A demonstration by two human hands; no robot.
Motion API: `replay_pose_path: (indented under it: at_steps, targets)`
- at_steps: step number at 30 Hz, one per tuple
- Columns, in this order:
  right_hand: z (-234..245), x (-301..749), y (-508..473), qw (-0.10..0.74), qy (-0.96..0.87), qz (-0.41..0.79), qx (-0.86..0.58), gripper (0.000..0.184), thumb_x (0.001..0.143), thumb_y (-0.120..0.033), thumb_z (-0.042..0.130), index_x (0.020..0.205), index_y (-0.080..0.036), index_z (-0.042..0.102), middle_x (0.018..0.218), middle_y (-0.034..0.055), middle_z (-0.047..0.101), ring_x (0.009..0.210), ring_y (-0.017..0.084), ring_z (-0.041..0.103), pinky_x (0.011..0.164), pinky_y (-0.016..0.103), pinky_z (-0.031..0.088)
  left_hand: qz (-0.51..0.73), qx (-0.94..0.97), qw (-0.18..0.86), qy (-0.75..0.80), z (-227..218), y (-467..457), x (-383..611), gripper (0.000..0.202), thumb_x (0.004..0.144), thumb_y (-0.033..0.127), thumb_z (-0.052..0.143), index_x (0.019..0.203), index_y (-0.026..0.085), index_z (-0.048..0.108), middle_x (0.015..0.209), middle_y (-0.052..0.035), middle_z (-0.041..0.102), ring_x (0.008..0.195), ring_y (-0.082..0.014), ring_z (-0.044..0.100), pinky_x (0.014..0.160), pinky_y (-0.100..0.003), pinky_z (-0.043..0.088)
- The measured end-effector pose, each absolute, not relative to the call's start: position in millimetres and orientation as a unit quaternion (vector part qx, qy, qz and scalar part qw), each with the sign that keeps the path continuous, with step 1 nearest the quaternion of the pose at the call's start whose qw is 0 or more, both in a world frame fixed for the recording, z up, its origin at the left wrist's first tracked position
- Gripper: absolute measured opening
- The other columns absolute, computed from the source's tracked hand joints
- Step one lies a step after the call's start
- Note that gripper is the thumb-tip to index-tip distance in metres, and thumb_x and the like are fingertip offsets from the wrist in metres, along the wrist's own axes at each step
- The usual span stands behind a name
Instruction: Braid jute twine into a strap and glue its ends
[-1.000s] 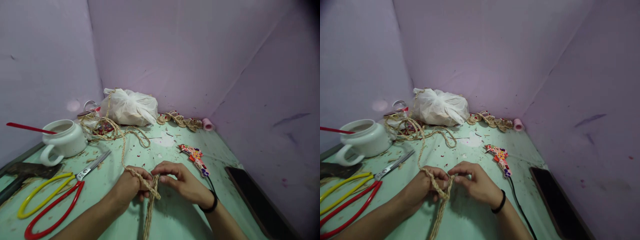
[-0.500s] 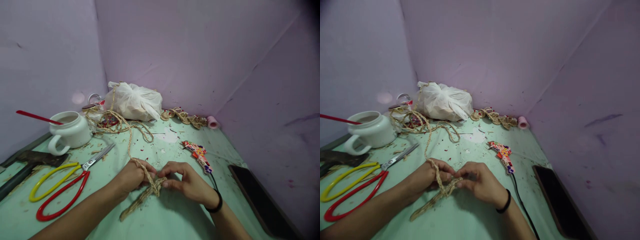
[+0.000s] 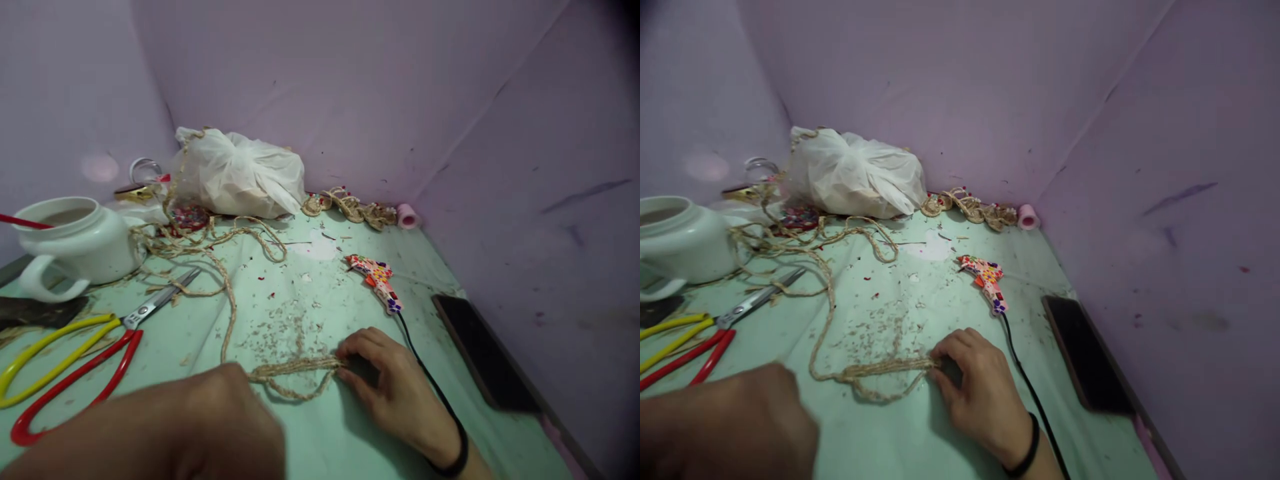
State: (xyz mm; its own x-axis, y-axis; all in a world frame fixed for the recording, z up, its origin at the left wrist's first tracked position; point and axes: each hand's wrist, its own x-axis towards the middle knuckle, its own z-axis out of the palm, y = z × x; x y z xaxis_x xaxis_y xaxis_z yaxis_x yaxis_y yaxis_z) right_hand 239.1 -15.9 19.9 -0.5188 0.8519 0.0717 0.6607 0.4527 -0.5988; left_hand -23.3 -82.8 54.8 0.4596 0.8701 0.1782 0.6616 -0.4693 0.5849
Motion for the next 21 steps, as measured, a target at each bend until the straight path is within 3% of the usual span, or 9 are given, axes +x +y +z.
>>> replay_pose_path:
  at_steps: [4,8,13,21]
  targets:
    - [20,234,-20,0.189,-0.840,0.224,-0.456,0.011,0.073,-0.013,0.058,0.080,-0.021,0.059,0.081,0.0030,0.062,0.077,0.019,0.054,0.067,0.032,0.041,0.292,0.856,0.165,0.393,45,-64,23,0.015,0.078,0.015,0.048,0.070,0.020,0.060,0.070,-0.0016,0.059,0.065,-0.0136,0.054,0.059,-0.023,0.043]
    - [18,234,-22,0.194,-0.840,0.201,-0.466,0.014,0.070,-0.012,0.057,0.081,-0.020,0.057,0.079,0.0033,0.061,0.076,0.020,0.053,0.066,0.031,0.040,0.266,0.861,0.032,0.432,13,-56,47,0.015,0.074,0.008,0.045,0.065,0.018,0.052,0.064,-0.0035,0.053,0.059,-0.0180,0.047,0.053,-0.030,0.036]
    - [18,230,-22,0.194,-0.850,0.219,-0.438,0.028,0.069,-0.013,0.056,0.096,-0.021,0.059,0.088,0.0047,0.060,0.081,0.021,0.053,0.069,0.033,0.040,0.215,0.849,0.061,0.479,2,-60,43,0.016,0.072,0.006,0.044,0.068,0.019,0.051,0.067,-0.0033,0.051,0.061,-0.0190,0.046,0.056,-0.032,0.035]
    - [13,225,-22,0.216,-0.831,0.241,-0.452,0.020,0.068,-0.015,0.059,0.087,-0.020,0.060,0.082,0.0037,0.060,0.077,0.020,0.052,0.066,0.033,0.039,0.221,0.823,0.116,0.511,8,-55,44,0.015,0.081,0.018,0.044,0.068,0.019,0.052,0.068,-0.0018,0.051,0.060,-0.0155,0.047,0.054,-0.028,0.033]
